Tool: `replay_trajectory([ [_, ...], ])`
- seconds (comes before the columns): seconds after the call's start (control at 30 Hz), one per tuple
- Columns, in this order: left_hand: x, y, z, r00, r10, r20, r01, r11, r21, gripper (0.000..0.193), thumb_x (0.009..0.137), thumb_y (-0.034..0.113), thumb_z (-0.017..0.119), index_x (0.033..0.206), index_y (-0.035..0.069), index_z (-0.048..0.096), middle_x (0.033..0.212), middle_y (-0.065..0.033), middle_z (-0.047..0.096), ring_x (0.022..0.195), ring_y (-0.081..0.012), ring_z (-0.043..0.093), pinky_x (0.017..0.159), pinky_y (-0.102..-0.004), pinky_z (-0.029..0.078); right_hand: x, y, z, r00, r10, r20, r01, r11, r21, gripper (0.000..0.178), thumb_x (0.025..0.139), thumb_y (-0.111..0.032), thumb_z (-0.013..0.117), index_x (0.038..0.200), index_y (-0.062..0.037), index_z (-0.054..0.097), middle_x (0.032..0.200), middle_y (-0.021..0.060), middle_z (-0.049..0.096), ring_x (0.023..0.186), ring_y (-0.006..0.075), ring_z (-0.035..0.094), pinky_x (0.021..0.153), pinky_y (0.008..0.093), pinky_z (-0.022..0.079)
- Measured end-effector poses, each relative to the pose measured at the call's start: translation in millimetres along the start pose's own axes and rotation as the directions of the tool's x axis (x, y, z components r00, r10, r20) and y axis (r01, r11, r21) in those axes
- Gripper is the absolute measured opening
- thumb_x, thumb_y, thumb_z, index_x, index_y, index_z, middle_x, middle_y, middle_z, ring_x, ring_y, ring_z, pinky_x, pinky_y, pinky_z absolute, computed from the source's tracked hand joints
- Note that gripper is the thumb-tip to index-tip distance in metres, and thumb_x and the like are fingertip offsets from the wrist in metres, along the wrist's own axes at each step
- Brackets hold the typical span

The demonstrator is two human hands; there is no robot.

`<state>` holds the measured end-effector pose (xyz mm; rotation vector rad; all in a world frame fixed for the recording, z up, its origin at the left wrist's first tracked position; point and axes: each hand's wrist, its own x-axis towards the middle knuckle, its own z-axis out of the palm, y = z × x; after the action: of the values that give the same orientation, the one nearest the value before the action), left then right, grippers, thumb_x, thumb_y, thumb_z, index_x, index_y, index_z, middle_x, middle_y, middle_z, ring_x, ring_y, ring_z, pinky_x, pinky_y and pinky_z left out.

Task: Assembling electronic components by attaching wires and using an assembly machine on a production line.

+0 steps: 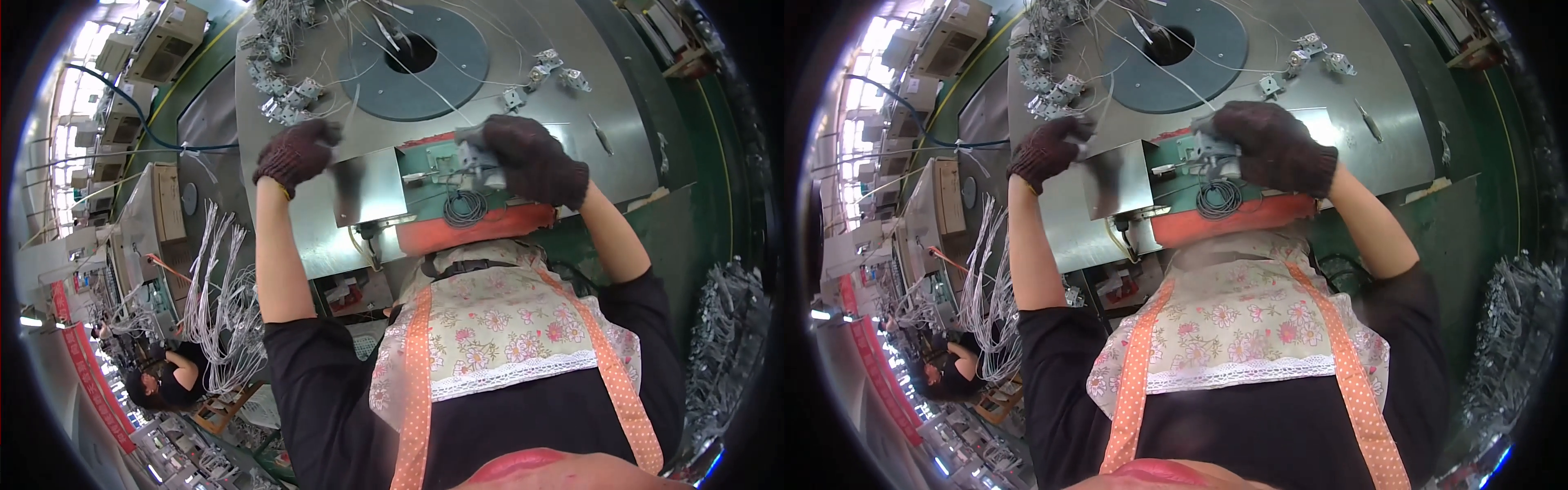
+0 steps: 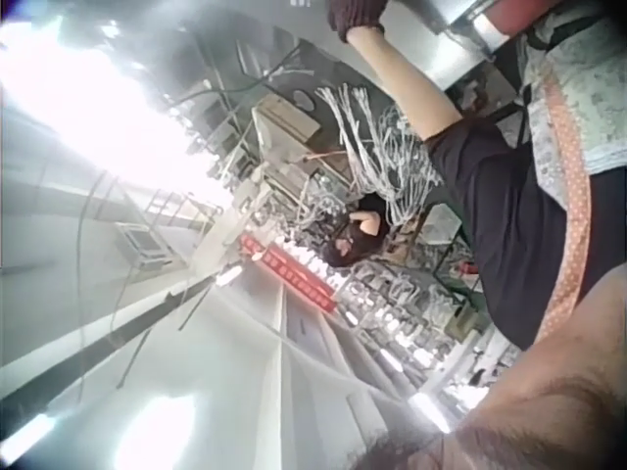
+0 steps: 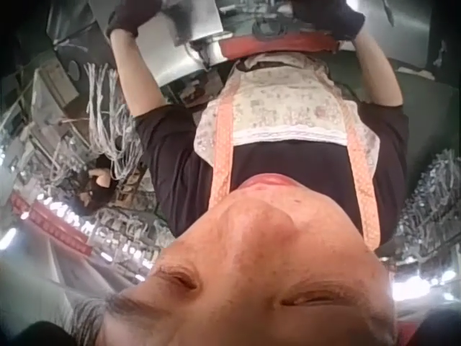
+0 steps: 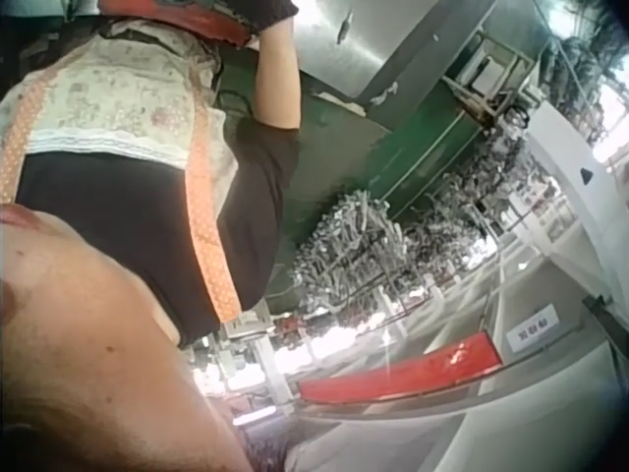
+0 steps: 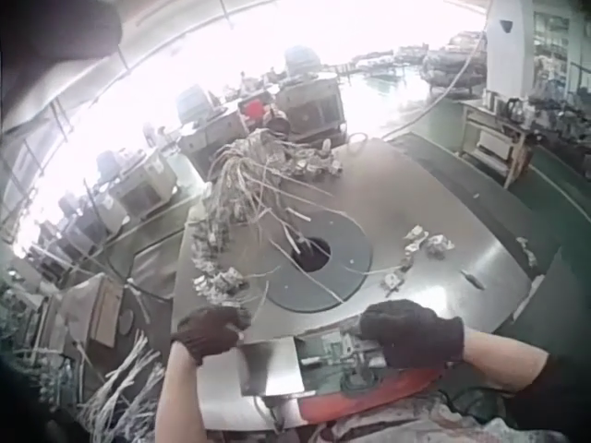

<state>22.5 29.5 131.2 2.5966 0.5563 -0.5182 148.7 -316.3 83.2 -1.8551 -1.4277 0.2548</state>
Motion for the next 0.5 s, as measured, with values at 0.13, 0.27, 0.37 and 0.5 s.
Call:
replay_trajectory([
  [0.13, 39, -60, 32, 0.988, -0.033, -0.148, 0.103, 0.861, 0.498, 0.03, 0.085, 0.031, 0.067, 0.112, 0.021, 0.073, 0.119, -0.0152, 0.071, 0.109, -0.0377, 0.067, 0.092, -0.048, 0.054, 18, -7, 19, 0.98, 0.049, 0.191, 0.035, 0.91, -0.414, 0.036, 0.074, -0.011, 0.073, 0.108, -0.0078, 0.065, 0.101, 0.0127, 0.066, 0.099, 0.034, 0.065, 0.084, 0.0461, 0.054],
  [0.27, 53, -70, 74, 0.858, 0.317, -0.404, -0.156, 0.91, 0.384, 0.04, 0.084, 0.035, 0.072, 0.122, 0.023, 0.068, 0.113, -0.0145, 0.07, 0.103, -0.0387, 0.067, 0.09, -0.0524, 0.051, 20, 6, 36, 0.935, 0.066, 0.348, 0.104, 0.889, -0.446, 0.032, 0.075, -0.014, 0.07, 0.106, -0.0088, 0.065, 0.1, 0.0139, 0.065, 0.1, 0.0325, 0.065, 0.084, 0.0456, 0.053],
  [0.37, 47, -39, 69, 0.847, 0.227, -0.481, -0.125, 0.964, 0.235, 0.046, 0.083, 0.033, 0.074, 0.126, 0.018, 0.066, 0.118, -0.014, 0.069, 0.109, -0.0383, 0.065, 0.097, -0.0515, 0.048, 18, -2, 37, 0.947, 0.083, 0.31, 0.098, 0.846, -0.525, 0.031, 0.077, -0.019, 0.069, 0.106, -0.009, 0.067, 0.098, 0.0146, 0.065, 0.097, 0.0323, 0.064, 0.083, 0.0462, 0.052],
  [0.5, 33, -3, 83, 0.594, 0.364, -0.717, -0.191, 0.93, 0.314, 0.051, 0.085, 0.032, 0.074, 0.13, 0.011, 0.064, 0.121, -0.0142, 0.067, 0.115, -0.0362, 0.062, 0.102, -0.0497, 0.045, 15, -11, 44, 0.954, 0.159, 0.255, 0.033, 0.788, -0.615, 0.029, 0.078, -0.019, 0.068, 0.104, -0.0069, 0.068, 0.095, 0.0151, 0.063, 0.094, 0.0324, 0.063, 0.079, 0.0457, 0.051],
])
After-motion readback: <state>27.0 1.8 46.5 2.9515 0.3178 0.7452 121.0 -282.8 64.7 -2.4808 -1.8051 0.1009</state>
